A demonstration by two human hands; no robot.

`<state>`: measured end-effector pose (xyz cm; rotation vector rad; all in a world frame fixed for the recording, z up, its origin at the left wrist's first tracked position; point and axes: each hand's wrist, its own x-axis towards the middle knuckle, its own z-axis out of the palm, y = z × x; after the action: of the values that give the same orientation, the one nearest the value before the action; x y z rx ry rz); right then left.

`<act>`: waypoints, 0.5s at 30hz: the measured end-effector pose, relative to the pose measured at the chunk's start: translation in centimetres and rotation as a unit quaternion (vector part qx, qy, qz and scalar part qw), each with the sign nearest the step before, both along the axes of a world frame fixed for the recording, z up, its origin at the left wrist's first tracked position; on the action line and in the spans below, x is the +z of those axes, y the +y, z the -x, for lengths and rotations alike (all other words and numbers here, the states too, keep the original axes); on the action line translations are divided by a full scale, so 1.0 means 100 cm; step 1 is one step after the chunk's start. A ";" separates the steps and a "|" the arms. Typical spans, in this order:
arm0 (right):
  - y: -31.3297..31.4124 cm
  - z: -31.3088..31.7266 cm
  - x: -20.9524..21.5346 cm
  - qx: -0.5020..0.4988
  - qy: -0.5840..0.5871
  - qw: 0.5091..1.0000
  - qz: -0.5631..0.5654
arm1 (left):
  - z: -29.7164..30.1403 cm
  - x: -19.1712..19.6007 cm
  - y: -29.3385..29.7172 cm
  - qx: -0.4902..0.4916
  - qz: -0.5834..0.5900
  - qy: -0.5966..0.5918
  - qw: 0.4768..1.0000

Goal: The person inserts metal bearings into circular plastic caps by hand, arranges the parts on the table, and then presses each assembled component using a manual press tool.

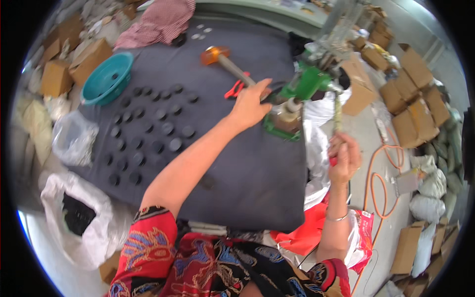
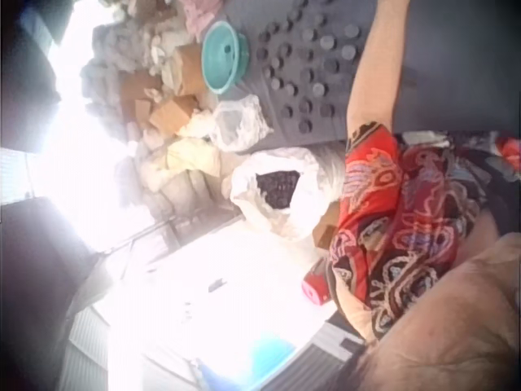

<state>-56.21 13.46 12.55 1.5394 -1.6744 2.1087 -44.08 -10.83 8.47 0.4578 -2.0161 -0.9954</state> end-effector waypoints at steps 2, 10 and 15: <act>0.005 0.004 0.004 0.023 0.002 1.000 -0.013 | -0.042 0.026 -0.003 -0.023 0.002 -0.015 1.000; -0.031 0.023 0.122 0.072 -0.109 0.991 -0.039 | -0.200 0.015 0.063 -0.079 0.189 -0.236 0.950; -0.055 0.062 0.172 0.081 -0.152 0.983 -0.068 | -0.216 -0.015 0.091 -0.092 0.219 -0.279 0.931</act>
<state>-62.39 7.99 29.72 1.4985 -1.8810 2.4680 -22.51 -1.70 6.95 0.3294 -2.7480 -0.5135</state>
